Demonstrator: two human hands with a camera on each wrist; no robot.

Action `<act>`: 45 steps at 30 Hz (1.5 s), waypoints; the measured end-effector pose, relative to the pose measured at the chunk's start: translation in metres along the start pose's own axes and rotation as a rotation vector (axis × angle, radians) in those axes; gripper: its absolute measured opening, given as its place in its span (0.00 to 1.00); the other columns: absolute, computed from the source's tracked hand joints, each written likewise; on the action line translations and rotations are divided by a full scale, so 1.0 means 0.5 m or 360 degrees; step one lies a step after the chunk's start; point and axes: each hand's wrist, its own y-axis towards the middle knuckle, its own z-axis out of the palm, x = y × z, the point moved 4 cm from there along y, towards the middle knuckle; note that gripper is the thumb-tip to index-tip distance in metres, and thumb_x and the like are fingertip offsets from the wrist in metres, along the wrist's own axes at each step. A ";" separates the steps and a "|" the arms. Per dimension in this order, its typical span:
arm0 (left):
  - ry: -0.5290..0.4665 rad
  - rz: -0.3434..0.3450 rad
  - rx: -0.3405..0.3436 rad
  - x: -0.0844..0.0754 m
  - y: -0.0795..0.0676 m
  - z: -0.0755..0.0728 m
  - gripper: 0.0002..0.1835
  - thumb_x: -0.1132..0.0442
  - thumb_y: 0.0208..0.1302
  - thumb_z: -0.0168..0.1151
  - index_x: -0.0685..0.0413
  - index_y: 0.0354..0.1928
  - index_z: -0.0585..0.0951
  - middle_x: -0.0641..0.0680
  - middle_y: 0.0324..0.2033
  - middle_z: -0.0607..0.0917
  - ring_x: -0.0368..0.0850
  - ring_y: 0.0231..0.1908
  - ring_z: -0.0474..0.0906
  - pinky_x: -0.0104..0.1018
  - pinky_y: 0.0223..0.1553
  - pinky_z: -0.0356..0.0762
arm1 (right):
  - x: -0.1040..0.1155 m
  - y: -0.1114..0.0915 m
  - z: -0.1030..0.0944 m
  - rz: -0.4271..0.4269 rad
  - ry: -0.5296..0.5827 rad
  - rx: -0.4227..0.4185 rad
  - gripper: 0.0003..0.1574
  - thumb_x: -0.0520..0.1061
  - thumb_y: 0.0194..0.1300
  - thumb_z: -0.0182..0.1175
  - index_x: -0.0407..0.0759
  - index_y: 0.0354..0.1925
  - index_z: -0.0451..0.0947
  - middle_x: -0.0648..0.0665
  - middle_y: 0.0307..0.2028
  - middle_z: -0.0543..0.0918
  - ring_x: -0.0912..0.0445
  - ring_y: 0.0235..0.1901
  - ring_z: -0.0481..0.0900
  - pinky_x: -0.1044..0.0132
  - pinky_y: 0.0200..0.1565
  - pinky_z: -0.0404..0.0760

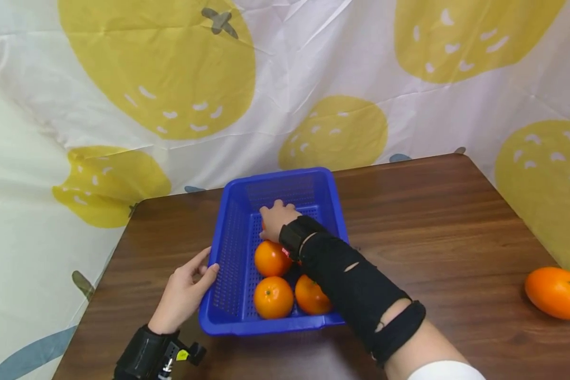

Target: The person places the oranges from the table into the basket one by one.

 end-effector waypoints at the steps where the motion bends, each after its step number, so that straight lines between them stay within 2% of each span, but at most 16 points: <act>1: 0.0002 -0.0002 0.0004 0.000 0.000 -0.001 0.26 0.50 0.65 0.53 0.44 0.64 0.66 0.53 0.27 0.77 0.45 0.11 0.70 0.38 0.08 0.72 | -0.001 0.001 0.001 0.0012 0.0007 0.0001 0.41 0.61 0.61 0.55 0.46 0.67 0.58 0.30 0.59 0.65 0.36 0.50 0.69 0.47 0.50 0.75; 9: -0.0030 0.0006 0.0035 0.000 0.003 -0.001 0.27 0.48 0.65 0.52 0.43 0.65 0.65 0.55 0.27 0.77 0.46 0.11 0.72 0.39 0.08 0.73 | -0.009 -0.005 0.007 0.0114 0.0090 0.0054 0.42 0.63 0.64 0.51 0.47 0.69 0.53 0.29 0.62 0.61 0.35 0.54 0.67 0.45 0.52 0.75; 18: -0.0037 -0.0015 0.0039 -0.002 0.004 0.001 0.27 0.48 0.65 0.53 0.43 0.65 0.65 0.54 0.28 0.77 0.47 0.11 0.73 0.39 0.08 0.74 | -0.012 -0.008 0.010 0.0092 0.0111 0.0061 0.43 0.65 0.65 0.47 0.50 0.70 0.50 0.30 0.66 0.56 0.34 0.56 0.64 0.43 0.54 0.73; 30: -0.0031 0.0026 0.0053 -0.006 0.007 -0.001 0.28 0.47 0.65 0.52 0.45 0.65 0.65 0.54 0.28 0.77 0.46 0.12 0.73 0.39 0.08 0.73 | -0.013 -0.021 -0.003 0.0103 0.0085 0.0060 0.43 0.66 0.65 0.46 0.52 0.71 0.49 0.31 0.67 0.52 0.33 0.56 0.62 0.44 0.55 0.72; 39: 0.0008 0.0012 0.0060 -0.006 0.007 -0.008 0.28 0.47 0.65 0.52 0.46 0.65 0.64 0.55 0.27 0.77 0.45 0.12 0.71 0.37 0.09 0.72 | -0.009 -0.037 -0.018 0.0088 0.0100 0.0052 0.42 0.67 0.64 0.45 0.55 0.71 0.48 0.32 0.68 0.49 0.33 0.58 0.59 0.42 0.55 0.72; 45: 0.0052 0.0024 0.0045 -0.003 0.010 -0.010 0.27 0.48 0.65 0.52 0.47 0.65 0.65 0.54 0.27 0.76 0.43 0.12 0.69 0.35 0.10 0.70 | -0.005 -0.040 -0.014 0.0063 0.0106 0.0040 0.43 0.68 0.64 0.45 0.56 0.71 0.47 0.32 0.70 0.45 0.32 0.61 0.55 0.42 0.56 0.71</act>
